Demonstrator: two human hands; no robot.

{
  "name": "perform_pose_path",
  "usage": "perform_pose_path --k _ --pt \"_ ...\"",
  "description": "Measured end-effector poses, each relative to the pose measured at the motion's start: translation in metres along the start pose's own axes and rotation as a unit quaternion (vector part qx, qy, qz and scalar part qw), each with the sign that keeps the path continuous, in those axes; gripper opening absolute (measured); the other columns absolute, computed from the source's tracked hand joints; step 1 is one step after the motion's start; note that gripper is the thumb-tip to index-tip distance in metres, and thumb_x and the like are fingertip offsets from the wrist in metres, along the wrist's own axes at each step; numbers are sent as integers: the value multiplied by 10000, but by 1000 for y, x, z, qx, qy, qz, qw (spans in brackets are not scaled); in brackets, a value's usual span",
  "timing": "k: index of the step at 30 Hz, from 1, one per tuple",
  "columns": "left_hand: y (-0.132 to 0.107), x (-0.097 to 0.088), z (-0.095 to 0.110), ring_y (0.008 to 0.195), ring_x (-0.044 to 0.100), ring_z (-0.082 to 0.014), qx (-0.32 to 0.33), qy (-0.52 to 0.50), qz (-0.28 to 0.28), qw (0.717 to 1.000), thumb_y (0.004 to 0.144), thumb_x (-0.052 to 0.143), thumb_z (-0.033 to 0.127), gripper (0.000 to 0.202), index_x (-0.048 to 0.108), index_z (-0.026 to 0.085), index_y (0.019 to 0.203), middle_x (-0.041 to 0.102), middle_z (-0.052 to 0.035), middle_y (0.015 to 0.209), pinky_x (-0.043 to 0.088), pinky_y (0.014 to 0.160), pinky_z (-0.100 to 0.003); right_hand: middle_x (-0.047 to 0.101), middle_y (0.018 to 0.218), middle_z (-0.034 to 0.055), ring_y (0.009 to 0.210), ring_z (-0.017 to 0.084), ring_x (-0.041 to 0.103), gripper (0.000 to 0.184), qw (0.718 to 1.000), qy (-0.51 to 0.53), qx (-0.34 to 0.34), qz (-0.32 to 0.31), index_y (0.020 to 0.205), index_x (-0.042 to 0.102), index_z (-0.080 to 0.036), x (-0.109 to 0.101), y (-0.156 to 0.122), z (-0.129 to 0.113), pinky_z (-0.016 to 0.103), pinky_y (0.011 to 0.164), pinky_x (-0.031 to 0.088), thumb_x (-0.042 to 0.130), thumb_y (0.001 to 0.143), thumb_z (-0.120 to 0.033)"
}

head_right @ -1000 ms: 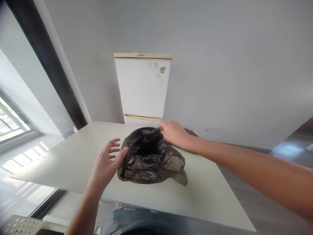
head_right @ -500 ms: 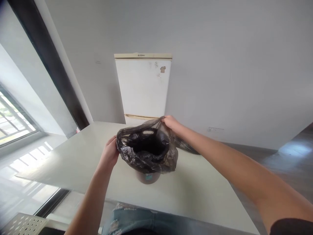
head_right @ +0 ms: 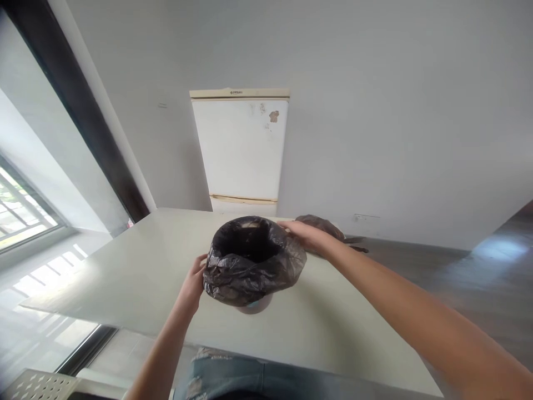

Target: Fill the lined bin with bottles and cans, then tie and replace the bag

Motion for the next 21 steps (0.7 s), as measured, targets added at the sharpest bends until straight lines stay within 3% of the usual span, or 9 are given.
perform_pose_path --k 2,4,5,7,10,12,15,18,21 --pt "-15 -23 26 1105 689 -280 110 73 116 984 950 603 440 438 596 192 1311 728 -129 1192 543 944 -417 748 1051 148 900 274 716 525 998 46 -14 34 1127 710 -223 -15 -19 1 358 733 572 511 965 -680" --pt "-37 -30 56 1274 616 -276 233 126 157 951 1028 512 465 410 582 228 1355 662 -125 1361 477 1087 -446 694 1234 115 1047 270 691 526 985 68 -106 119 1319 619 -293 -40 -47 -10 381 863 564 490 990 -684" --pt "-47 -27 67 1336 581 -273 278 136 134 941 1049 487 470 411 571 251 1387 621 -114 1435 450 1132 -451 665 1298 99 1089 265 678 501 974 71 -173 130 1363 585 -321 -47 -63 -19 395 923 548 483 1009 -661" --pt "-59 -12 74 1419 527 -278 317 139 30 938 1060 488 485 466 498 297 1487 539 -99 1547 432 1174 -458 665 1307 82 1125 274 655 453 944 35 -313 101 1347 592 -337 -49 -97 -38 417 971 524 565 995 -621" --pt "-64 8 58 1490 456 -314 293 160 -108 936 1006 603 524 708 297 343 1619 437 -109 1639 440 1184 -483 723 1178 61 1097 265 650 344 873 -93 -476 59 1270 638 -322 -34 -143 -53 442 988 477 744 949 -389" --pt "-60 14 39 1486 458 -345 260 204 -139 934 926 719 536 910 199 359 1651 417 -124 1650 458 1166 -503 746 1061 42 984 224 662 263 834 -165 -524 59 1216 658 -299 -22 -162 -50 443 948 457 693 977 -196" --pt "-49 16 14 1414 536 -373 225 273 -143 924 853 801 514 1025 183 358 1656 458 -141 1614 495 1114 -524 741 947 38 843 191 640 262 806 -221 -539 105 1108 676 -259 -9 -178 -32 431 862 448 610 969 -47" --pt "-39 16 0 1407 539 -366 223 322 -131 911 892 756 462 880 279 348 1623 523 -124 1556 484 1113 -520 732 932 55 815 201 625 257 782 -247 -545 177 1048 684 -245 7 -187 -7 427 821 460 653 920 -25" --pt "-32 17 -10 1383 556 -343 232 337 -146 901 931 708 441 759 337 341 1586 557 -112 1515 493 1096 -487 728 947 67 816 208 624 249 794 -293 -511 149 1032 698 -238 40 -177 19 434 833 483 611 932 -27"
Point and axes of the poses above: each hand's wrist, its own y-axis towards the middle knuckle, its own x-axis out of the palm, z = x × y, the point moved 8 cm from there along y, towards the middle knuckle
